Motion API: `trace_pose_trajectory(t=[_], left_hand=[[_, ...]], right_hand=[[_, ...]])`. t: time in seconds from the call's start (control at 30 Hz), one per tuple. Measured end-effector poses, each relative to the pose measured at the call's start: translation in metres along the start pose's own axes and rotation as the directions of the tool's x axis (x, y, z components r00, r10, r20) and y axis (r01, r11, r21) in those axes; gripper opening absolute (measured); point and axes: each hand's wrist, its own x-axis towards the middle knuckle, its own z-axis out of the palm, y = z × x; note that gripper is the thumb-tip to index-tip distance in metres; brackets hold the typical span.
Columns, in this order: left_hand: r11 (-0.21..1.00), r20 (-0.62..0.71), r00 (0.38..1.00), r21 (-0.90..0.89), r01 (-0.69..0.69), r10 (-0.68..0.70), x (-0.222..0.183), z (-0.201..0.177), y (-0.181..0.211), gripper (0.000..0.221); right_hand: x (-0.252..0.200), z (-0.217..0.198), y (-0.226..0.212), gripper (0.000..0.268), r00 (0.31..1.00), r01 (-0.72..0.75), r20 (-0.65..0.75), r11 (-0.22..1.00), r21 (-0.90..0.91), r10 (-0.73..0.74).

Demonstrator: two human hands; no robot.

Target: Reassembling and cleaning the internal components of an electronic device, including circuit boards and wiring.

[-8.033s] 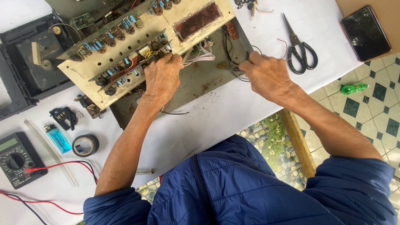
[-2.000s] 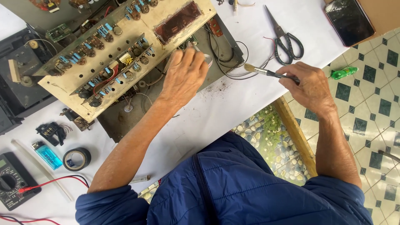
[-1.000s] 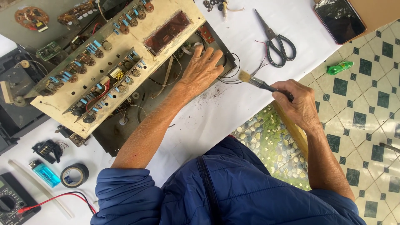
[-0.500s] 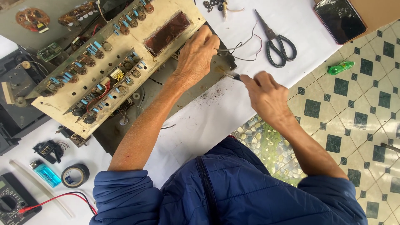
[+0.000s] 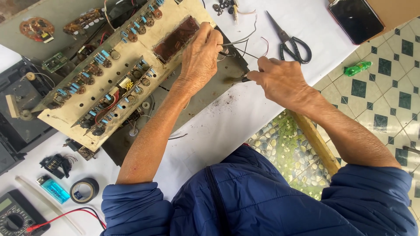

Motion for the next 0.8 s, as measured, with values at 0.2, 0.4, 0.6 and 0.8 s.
trace_pose_trajectory(t=[0.2, 0.4, 0.6, 0.8], left_hand=[[0.981, -0.101, 0.988, 0.167, -0.101, 0.119, 0.003, -0.002, 0.005, 0.04], [0.906, -0.142, 0.968, 0.401, -0.137, 0.209, 0.002, 0.001, 0.002, 0.028], [0.899, -0.13, 0.968, 0.414, -0.145, 0.216, -0.002, 0.004, 0.004, 0.037], [0.856, -0.142, 0.959, 0.496, -0.146, 0.246, -0.007, 0.003, 0.003, 0.033]], right_hand=[[0.034, 0.027, -0.014, 0.039, 0.877, -0.118, -0.48, 0.966, -0.231, -0.008], [0.02, 0.034, -0.007, 0.034, 0.954, -0.095, -0.294, 0.989, -0.118, 0.057], [0.003, 0.022, -0.005, 0.035, 0.939, -0.115, -0.325, 0.993, -0.005, 0.107], [-0.01, 0.034, -0.021, 0.026, 0.968, -0.196, -0.195, 0.959, -0.204, 0.157]])
